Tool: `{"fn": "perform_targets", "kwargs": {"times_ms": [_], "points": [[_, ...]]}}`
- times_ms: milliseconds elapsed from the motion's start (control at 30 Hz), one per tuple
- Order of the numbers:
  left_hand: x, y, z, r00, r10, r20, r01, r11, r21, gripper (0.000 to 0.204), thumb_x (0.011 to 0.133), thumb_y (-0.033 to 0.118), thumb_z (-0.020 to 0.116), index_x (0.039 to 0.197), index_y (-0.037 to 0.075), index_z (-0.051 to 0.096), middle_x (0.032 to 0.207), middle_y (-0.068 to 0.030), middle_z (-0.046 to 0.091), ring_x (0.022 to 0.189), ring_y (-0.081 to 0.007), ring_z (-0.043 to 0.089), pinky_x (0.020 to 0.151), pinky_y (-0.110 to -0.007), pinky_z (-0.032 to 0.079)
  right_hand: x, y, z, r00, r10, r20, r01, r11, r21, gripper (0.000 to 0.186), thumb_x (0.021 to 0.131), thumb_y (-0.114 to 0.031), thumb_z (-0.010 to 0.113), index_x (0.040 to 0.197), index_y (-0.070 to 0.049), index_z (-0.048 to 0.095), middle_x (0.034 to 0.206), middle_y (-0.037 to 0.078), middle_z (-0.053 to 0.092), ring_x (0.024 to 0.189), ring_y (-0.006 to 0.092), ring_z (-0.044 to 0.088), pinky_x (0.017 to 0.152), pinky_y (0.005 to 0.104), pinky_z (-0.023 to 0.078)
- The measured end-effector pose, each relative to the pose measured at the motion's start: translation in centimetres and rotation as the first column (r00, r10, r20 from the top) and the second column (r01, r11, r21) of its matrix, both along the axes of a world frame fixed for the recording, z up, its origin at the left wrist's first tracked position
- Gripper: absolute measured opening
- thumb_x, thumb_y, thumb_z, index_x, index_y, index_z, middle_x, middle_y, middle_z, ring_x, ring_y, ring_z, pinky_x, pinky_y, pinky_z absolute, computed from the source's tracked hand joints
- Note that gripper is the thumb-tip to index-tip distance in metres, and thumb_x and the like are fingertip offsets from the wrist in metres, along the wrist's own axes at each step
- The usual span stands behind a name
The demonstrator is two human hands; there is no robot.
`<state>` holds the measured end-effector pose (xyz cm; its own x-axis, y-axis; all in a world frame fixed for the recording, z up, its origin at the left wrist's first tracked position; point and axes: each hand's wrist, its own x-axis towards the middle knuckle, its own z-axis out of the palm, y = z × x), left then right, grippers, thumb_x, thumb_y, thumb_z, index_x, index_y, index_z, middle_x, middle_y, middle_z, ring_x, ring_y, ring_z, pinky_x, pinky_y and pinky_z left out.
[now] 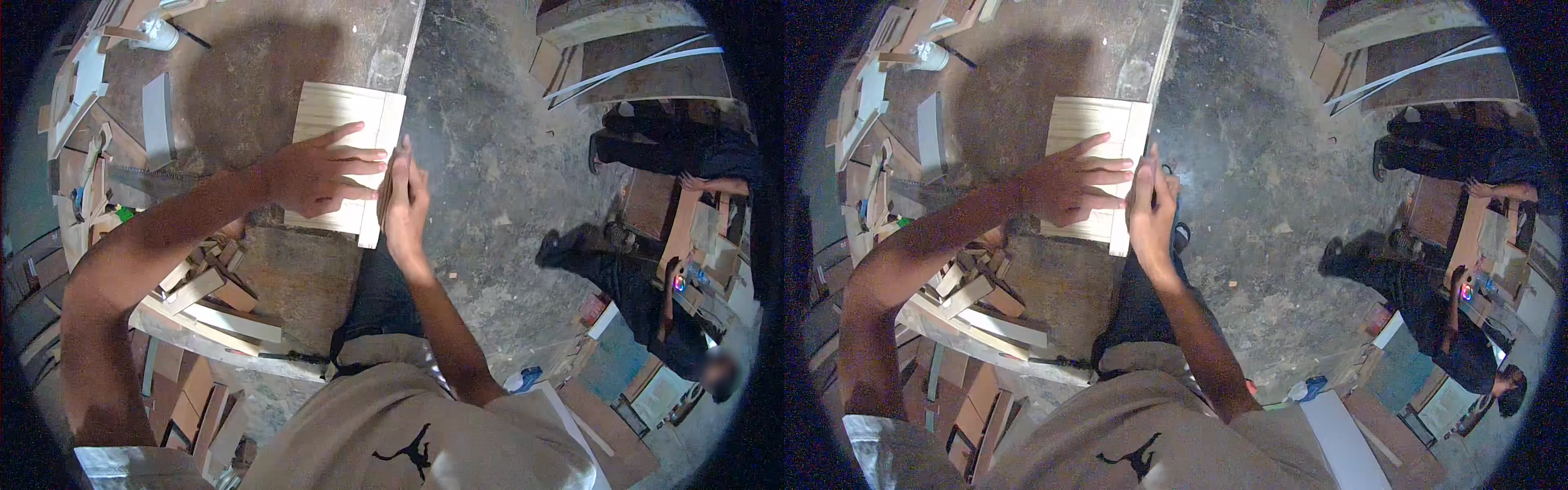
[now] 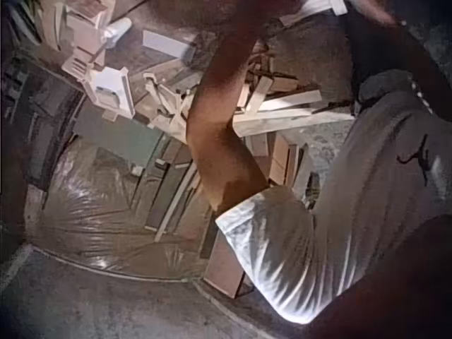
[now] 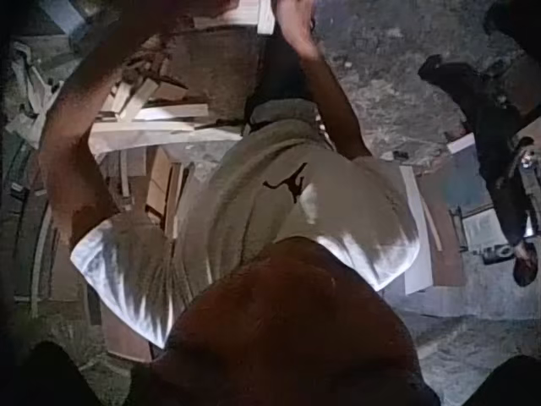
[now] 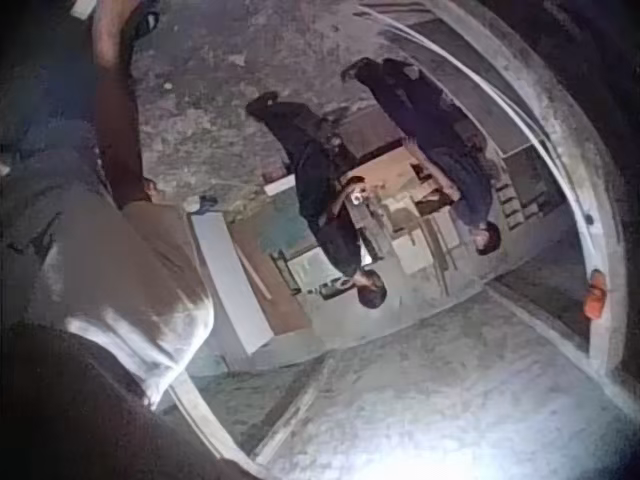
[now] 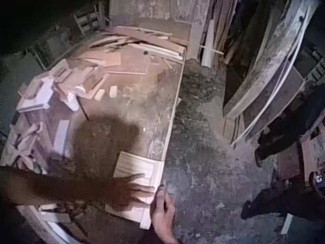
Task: Cutting and assembling small wooden pieces into a square frame structure.
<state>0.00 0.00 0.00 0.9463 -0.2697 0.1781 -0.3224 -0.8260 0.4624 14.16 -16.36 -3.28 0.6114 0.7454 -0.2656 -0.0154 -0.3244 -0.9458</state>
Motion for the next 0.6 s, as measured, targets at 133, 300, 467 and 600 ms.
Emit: {"fn": "perform_targets", "kwargs": {"times_ms": [133, 300, 467, 600], "points": [[1.4, 1.7, -0.4, 0.999, 0.013, 0.051, -0.016, 0.999, 0.049, 0.051, 0.083, 0.011, 0.06, 0.131, 0.026, 0.067, 0.145, -0.0072, 0.055, 0.145, -0.0245, 0.045, 0.127, -0.065, 0.018, 3.9, 6.9, 1.4, 0.995, -0.081, -0.05, 0.085, 0.993, 0.083, 0.058, 0.11, -0.048, 0.044, 0.156, -0.012, 0.047, 0.128, 0.019, 0.058, 0.114, 0.0272, 0.051, 0.11, 0.0391, 0.036], [-0.1, 1.2, -0.2, 1.0, 0.023, -0.002, -0.023, 1.0, 0.02, 0.052, 0.081, 0.012, 0.061, 0.131, 0.025, 0.067, 0.144, -0.0078, 0.056, 0.145, -0.0246, 0.045, 0.127, -0.065, 0.016, 0.4, 2.8, 0.5, 0.998, -0.063, 0.012, 0.063, 0.998, 0.031, 0.059, 0.11, -0.049, 0.044, 0.153, -0.01, 0.051, 0.11, 0.014, 0.058, 0.106, 0.0232, 0.05, 0.103, 0.0369, 0.038], [0.4, 0.2, -0.4, 1.0, -0.001, 0.031, 0.002, 1.0, -0.025, 0.055, 0.078, 0.015, 0.065, 0.132, 0.025, 0.066, 0.148, -0.0083, 0.053, 0.147, -0.025, 0.043, 0.128, -0.065, 0.013, 2.7, 5.1, 1.5, 0.995, -0.101, 0.005, 0.1, 0.994, 0.054, 0.058, 0.11, -0.046, 0.045, 0.153, -0.008, 0.05, 0.11, 0.013, 0.059, 0.11, 0.0236, 0.05, 0.105, 0.0365, 0.038], [0.0, 0.8, -0.2, 0.999, -0.011, -0.034, 0.009, 0.999, -0.042, 0.056, 0.079, 0.016, 0.066, 0.134, 0.024, 0.065, 0.149, -0.0085, 0.052, 0.147, -0.0251, 0.042, 0.127, -0.066, 0.013, 0.7, 2.3, 1.0, 0.998, -0.061, 0.001, 0.06, 0.998, 0.016, 0.056, 0.111, -0.042, 0.045, 0.154, -0.007, 0.049, 0.116, 0.014, 0.061, 0.114, 0.0232, 0.05, 0.108, 0.0359, 0.036]]}}
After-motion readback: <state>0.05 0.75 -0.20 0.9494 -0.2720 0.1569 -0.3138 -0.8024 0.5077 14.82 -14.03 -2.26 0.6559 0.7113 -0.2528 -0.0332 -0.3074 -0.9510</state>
